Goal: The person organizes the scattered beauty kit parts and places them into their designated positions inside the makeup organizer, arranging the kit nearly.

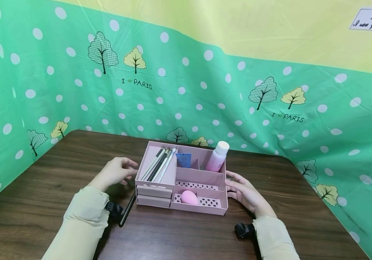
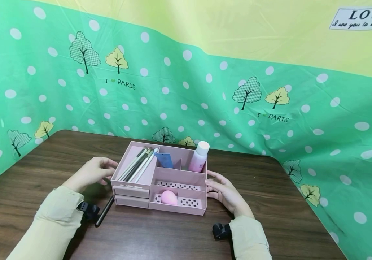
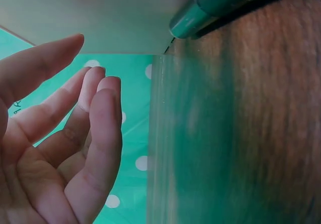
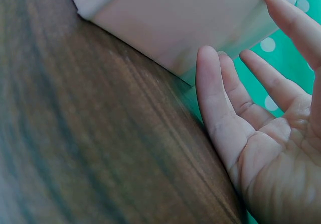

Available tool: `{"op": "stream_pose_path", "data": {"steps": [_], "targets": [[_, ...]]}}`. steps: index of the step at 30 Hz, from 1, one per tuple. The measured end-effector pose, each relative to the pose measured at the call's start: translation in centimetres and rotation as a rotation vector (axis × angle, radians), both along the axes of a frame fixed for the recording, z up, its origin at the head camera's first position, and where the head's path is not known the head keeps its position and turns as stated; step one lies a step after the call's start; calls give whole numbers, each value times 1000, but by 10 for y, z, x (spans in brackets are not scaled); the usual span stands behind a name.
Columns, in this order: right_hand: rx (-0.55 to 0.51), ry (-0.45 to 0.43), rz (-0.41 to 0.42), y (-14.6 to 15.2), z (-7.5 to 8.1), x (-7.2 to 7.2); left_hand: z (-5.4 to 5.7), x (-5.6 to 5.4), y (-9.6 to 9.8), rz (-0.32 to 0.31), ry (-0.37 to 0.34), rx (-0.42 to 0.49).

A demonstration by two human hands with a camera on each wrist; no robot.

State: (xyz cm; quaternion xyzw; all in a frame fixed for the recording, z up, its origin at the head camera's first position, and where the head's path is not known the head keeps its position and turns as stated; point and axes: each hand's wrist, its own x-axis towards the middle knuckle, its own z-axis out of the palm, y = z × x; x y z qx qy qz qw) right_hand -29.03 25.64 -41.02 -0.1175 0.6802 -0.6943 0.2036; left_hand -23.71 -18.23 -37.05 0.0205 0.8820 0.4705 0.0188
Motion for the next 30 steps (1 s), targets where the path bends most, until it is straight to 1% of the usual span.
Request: {"op": "stream_pose_path", "data": {"steps": [5, 10, 12, 17, 22, 30], "targets": [[-2, 2, 3, 0, 0, 0, -5, -1, 1, -14, -27, 19], [-3, -1, 3, 0, 0, 0, -9, 0, 1, -60, -56, 36], [-4, -2, 2, 0, 0, 0, -10, -1, 1, -69, -69, 51], [-6, -2, 2, 0, 0, 0, -13, -1, 2, -69, -97, 78], [-5, -3, 2, 0, 0, 0, -16, -2, 4, -66, -127, 79], [-1, -10, -2, 0, 1, 0, -17, 0, 6, -70, -184, 95]]}}
